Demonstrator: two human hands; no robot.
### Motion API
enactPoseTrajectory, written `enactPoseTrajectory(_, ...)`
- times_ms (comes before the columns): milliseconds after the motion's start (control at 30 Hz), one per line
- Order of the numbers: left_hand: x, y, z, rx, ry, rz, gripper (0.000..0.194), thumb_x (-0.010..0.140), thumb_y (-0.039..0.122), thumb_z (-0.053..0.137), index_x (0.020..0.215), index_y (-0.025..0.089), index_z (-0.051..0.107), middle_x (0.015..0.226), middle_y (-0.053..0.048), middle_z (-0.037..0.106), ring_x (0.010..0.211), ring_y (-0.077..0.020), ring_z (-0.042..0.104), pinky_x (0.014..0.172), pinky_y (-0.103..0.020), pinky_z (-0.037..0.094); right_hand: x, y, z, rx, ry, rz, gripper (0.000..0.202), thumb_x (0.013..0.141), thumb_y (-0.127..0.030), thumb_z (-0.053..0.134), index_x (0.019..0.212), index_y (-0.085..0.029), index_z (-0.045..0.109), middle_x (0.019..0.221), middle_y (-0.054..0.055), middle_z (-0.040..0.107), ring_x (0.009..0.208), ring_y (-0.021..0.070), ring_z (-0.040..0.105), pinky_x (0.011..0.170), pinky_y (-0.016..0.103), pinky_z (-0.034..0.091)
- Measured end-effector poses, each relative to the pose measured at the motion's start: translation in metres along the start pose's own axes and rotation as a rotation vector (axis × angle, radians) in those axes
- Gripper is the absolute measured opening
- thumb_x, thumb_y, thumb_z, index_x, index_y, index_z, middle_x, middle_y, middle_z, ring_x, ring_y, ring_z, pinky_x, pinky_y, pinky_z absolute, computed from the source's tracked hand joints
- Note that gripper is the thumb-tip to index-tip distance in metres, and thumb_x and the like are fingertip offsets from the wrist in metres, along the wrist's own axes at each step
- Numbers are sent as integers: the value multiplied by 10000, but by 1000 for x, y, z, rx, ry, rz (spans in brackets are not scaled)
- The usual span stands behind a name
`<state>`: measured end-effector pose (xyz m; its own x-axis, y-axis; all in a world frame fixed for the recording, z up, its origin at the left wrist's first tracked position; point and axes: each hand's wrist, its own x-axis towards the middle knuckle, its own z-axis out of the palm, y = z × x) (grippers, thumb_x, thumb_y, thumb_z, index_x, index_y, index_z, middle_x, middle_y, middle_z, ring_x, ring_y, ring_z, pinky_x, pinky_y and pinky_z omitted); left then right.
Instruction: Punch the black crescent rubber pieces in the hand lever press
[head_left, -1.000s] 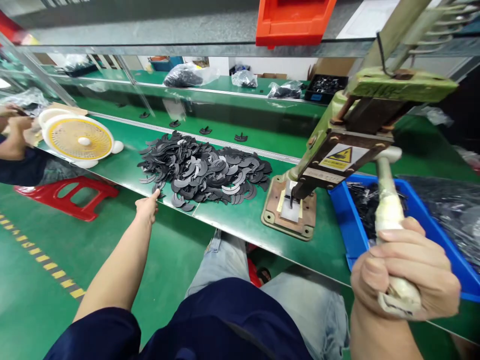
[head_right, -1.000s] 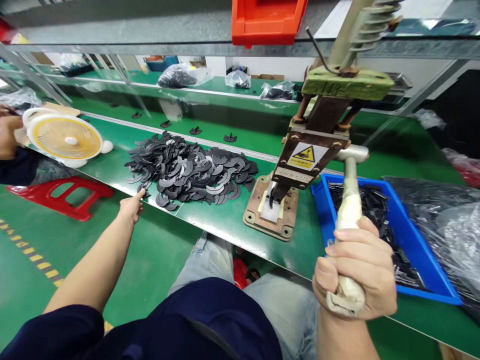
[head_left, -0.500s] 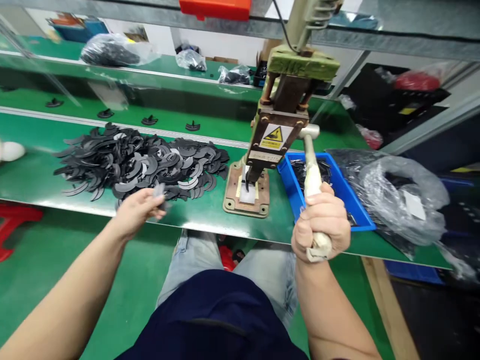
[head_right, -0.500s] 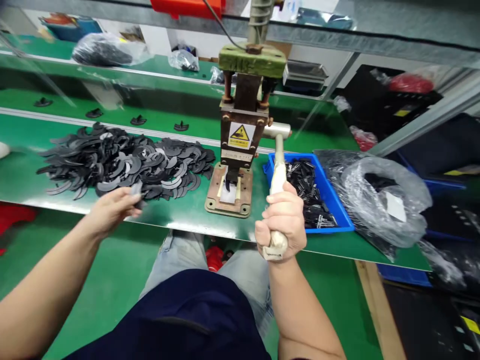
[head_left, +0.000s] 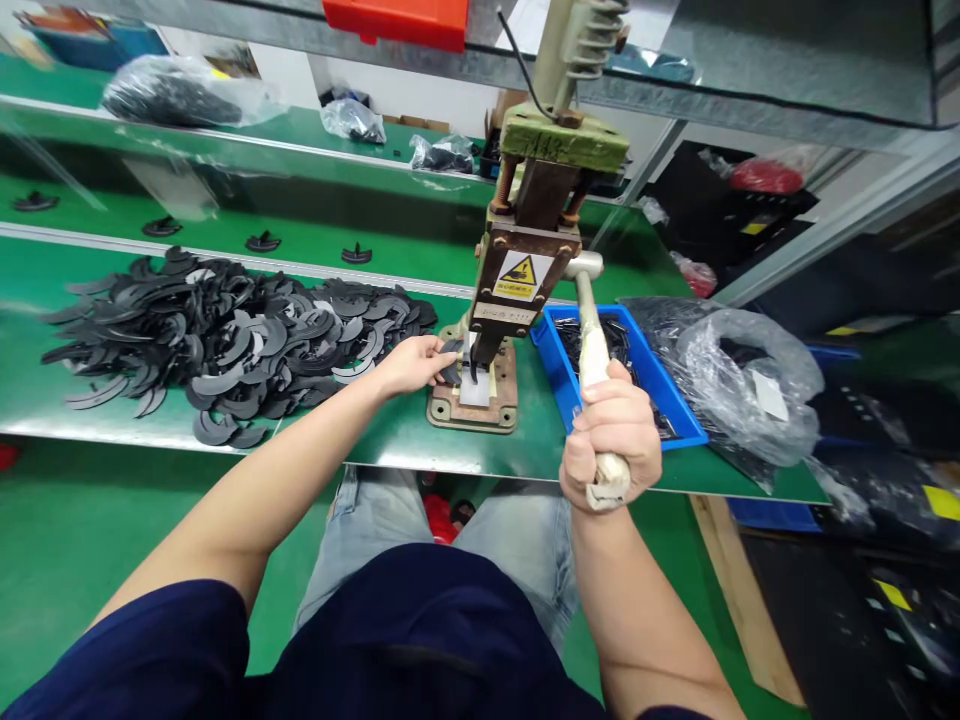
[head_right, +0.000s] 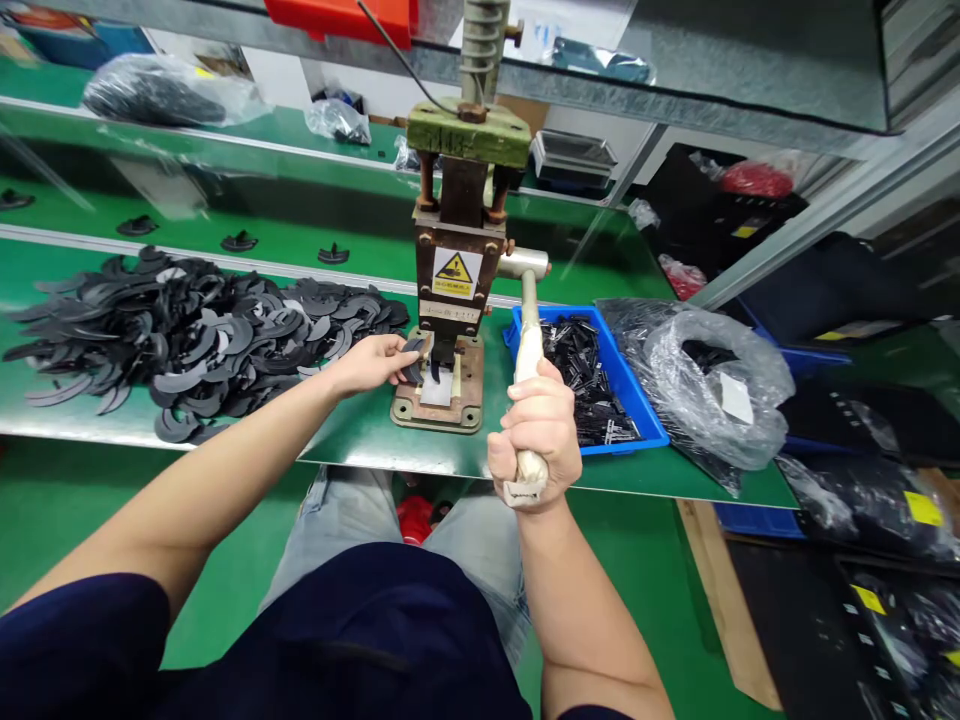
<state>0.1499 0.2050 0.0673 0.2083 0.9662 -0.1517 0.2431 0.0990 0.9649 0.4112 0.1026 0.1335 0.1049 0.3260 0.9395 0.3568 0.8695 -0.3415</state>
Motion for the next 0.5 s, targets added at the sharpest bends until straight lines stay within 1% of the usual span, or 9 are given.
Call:
enactPoseTrajectory(133,13,2,5,17,-24,-18,321,906,395,822,802,177,610,643,-24,687,549,-134,639,519,-235,528,-1,1,0,-13,6,1,199,877,-345,711,755,-279,568,710,-44,606,857,206,685,1118,691,576)
enactPoseTrajectory(300,22,2,0,-25,-106,-57,326,882,410,845,856,167,630,716,-34,700,589,-145,672,532,-254,596,-2,0,-3,-24,-19,9,202,883,-377,707,773,-284,565,721,-48,612,863,213,694,1154,697,549)
enactPoseTrajectory(400,24,2,-4,-35,-146,-53,350,855,426,867,875,156,646,784,-44,692,677,-168,709,559,-277,641,-2,1,-5,-25,-25,21,193,877,-375,708,776,-289,568,723,-53,610,868,206,695,1141,654,567)
enactPoseTrajectory(500,26,2,-7,-63,-185,-48,382,844,455,875,886,154,644,816,-45,683,724,-173,713,583,-289,667,-3,1,-5,-20,-19,13,179,866,-360,711,778,-292,571,724,-58,609,867,199,691,1111,605,587)
